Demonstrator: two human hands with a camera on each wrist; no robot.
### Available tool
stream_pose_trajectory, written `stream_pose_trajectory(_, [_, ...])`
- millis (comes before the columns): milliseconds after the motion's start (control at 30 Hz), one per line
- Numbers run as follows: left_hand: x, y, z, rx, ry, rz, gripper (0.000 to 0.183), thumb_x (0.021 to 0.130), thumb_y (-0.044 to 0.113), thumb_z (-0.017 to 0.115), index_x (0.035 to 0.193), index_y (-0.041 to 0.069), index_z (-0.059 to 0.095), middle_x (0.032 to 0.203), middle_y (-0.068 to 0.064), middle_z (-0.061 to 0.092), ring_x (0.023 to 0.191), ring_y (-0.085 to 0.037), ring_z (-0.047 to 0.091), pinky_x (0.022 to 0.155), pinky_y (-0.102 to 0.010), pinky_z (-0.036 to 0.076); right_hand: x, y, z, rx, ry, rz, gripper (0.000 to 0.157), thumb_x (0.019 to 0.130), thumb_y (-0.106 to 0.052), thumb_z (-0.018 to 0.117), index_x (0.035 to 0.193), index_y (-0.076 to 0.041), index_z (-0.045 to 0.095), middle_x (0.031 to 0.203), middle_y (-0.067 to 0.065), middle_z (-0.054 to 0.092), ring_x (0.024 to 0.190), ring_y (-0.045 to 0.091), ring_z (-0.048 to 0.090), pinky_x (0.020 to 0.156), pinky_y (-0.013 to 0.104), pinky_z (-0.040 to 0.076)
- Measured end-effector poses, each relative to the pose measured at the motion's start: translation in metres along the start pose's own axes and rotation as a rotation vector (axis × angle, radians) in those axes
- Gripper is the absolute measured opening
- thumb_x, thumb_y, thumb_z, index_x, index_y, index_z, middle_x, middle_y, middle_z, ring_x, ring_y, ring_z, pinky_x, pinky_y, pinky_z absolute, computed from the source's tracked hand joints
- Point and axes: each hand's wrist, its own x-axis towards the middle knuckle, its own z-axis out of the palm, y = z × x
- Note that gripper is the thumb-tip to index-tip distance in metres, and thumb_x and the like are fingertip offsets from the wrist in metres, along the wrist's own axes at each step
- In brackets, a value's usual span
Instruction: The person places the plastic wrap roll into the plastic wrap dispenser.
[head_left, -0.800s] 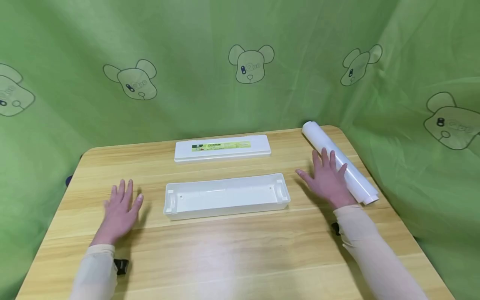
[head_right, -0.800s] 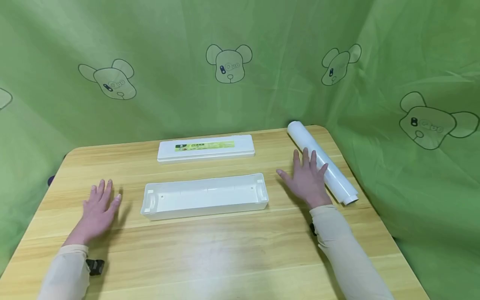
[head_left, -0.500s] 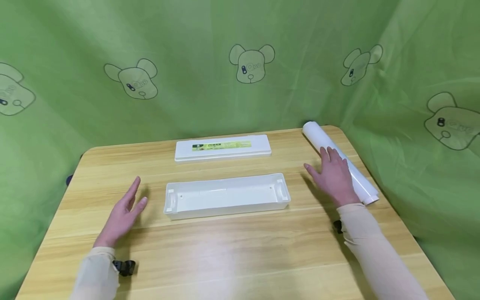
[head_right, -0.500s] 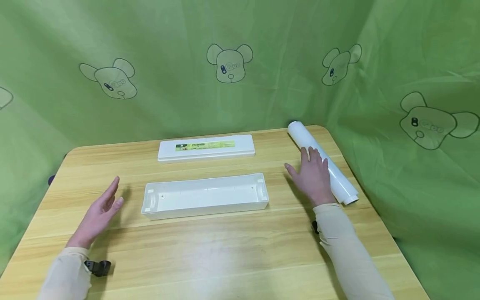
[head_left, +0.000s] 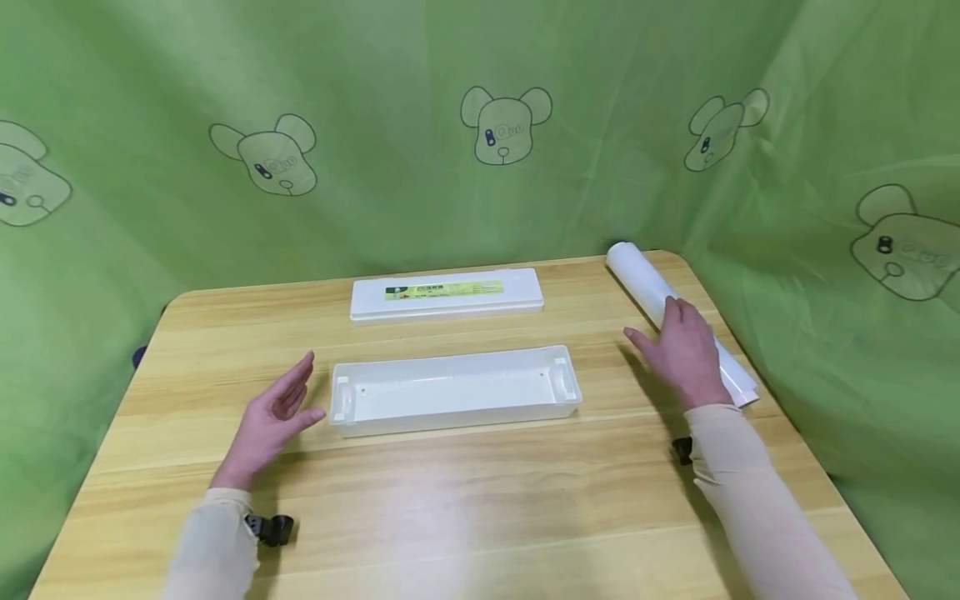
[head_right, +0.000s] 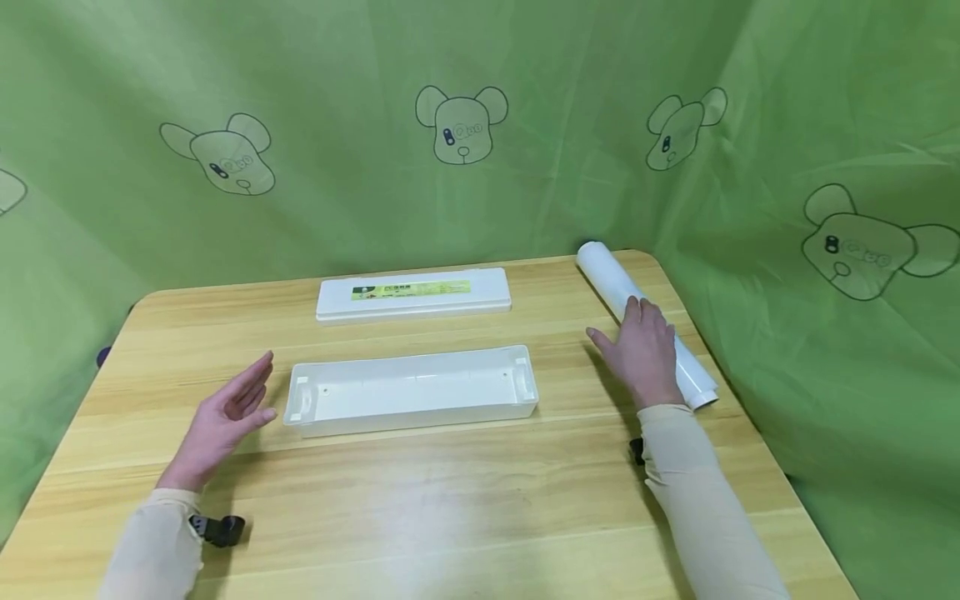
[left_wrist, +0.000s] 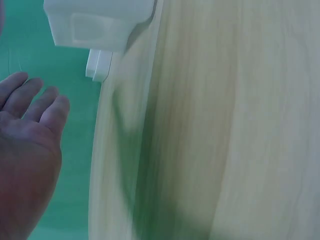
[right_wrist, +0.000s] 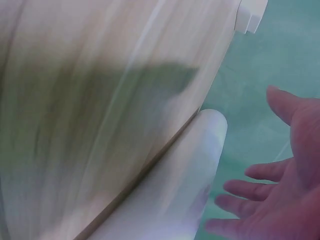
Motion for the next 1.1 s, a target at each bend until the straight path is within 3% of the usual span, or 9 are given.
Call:
stream_pose_trajectory(267, [0.006,-0.004,0.013,0.050,-0.026,-0.042,0.085,0.084,0.002,0.076,0.155,0.010,0.029,0.160,-0.008,0.022,0.144,-0.034,0.020,0.110,-0.021,0.026,-0.002,0.010,0.001,-0.108,-0.007,0.010,0.098,0.088,-0.050,0.069,0.137,0.024,0.025,0.132,0.048,0.031,0.120,0.062,0.031,0.093,0.077,0.026])
stream_pose_trajectory(500, [0.010,-0.004,0.019,0.030,-0.042,-0.054,0.087,0.083,0.003,0.077,0.155,0.008,0.027,0.160,-0.010,0.022,0.144,-0.032,0.020,0.111,-0.022,0.026,-0.004,0.013,0.000,-0.154,0.009,0.022,0.097,0.086,-0.048,0.072,0.133,0.025,0.028,0.126,0.048,0.035,0.115,0.063,0.034,0.088,0.078,0.030])
stream_pose_trajectory(733, [0.015,-0.006,0.024,0.022,-0.060,-0.076,0.089,0.084,0.003,0.076,0.156,0.007,0.024,0.161,-0.010,0.020,0.145,-0.029,0.018,0.114,-0.031,0.022,-0.003,0.017,-0.001,-0.159,-0.008,0.053,0.092,0.087,-0.043,0.073,0.131,0.025,0.029,0.122,0.048,0.036,0.115,0.063,0.033,0.093,0.082,0.019])
stream_pose_trajectory(900, [0.018,-0.009,0.028,0.020,-0.062,-0.113,0.090,0.084,0.005,0.078,0.156,0.007,0.023,0.160,-0.012,0.020,0.145,-0.028,0.020,0.113,-0.026,0.023,-0.002,0.023,0.001,-0.170,0.000,0.058,0.091,0.085,-0.041,0.074,0.131,0.025,0.030,0.120,0.049,0.037,0.114,0.064,0.034,0.091,0.082,0.021])
stream_pose_trajectory(1100, [0.020,-0.009,0.030,-0.019,-0.080,-0.102,0.094,0.081,-0.001,0.078,0.156,0.004,0.021,0.160,-0.017,0.019,0.143,-0.031,0.023,0.109,-0.019,0.027,-0.001,0.029,0.002,-0.174,0.007,0.059,0.087,0.085,-0.039,0.074,0.127,0.025,0.033,0.114,0.050,0.041,0.107,0.065,0.039,0.087,0.081,0.027])
